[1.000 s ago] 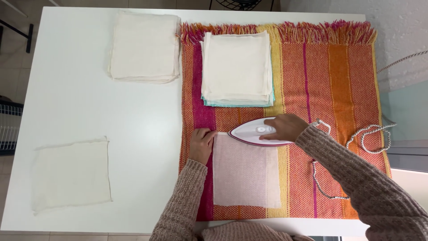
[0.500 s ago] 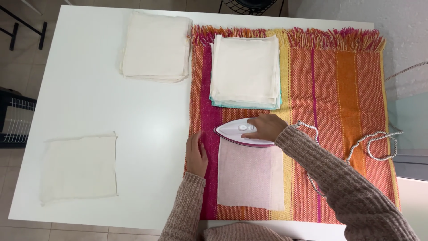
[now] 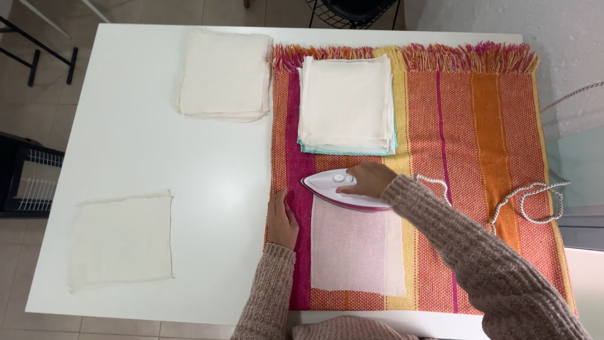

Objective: Ironing and folding small squares of white fabric on a table.

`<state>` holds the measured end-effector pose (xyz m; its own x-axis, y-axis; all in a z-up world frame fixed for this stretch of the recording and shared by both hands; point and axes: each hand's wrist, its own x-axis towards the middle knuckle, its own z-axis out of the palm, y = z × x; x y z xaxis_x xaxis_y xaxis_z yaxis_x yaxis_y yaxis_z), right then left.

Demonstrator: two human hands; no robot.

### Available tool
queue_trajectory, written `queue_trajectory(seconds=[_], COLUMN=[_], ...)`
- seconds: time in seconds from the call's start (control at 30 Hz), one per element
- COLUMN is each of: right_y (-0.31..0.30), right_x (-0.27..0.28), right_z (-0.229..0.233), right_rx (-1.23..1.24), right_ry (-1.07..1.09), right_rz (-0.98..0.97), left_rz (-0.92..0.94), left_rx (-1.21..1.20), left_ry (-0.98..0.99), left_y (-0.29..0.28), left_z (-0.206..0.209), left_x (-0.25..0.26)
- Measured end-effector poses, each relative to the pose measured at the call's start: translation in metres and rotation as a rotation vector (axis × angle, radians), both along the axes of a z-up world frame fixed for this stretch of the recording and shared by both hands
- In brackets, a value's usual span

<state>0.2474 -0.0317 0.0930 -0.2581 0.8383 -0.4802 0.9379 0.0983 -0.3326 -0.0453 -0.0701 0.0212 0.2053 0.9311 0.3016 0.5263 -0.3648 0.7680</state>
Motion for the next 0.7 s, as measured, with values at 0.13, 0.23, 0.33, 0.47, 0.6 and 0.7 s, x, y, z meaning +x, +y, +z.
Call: queue_trajectory(seconds=[0.13,0.23,0.33,0.47,0.6,0.7], right_y=[-0.004,-0.002,-0.003,-0.003,-0.018,-0.036], right_x=[-0.007,-0.011,-0.011,-0.008,-0.009,0.001], right_z=[0.006,0.004,0.004,-0.012,0.002,0.007], right_rx=[0.04,0.096,0.097,0.099,0.077,0.011], right_ry=[-0.006,-0.02,-0.001,-0.026,-0.009,-0.069], right_rz=[0.059,0.066,0.007,0.031,-0.164,-0.175], left_rz=[0.0,-0.002,-0.004,0.01,0.017,-0.089], left_rx=[0.009,0.008,0.007,0.02,0.019,0.007], left_ry=[-0.003,0.003,0.013,0.039,0.085,0.101], left_y=[-0.002,0.0,0.0,-0.001,0.004,0.007], left_z=[0.0,-0.009,-0.015,-0.014,-0.015,-0.003], left_x=[0.0,-0.001,-0.001,0.002,0.005,0.022])
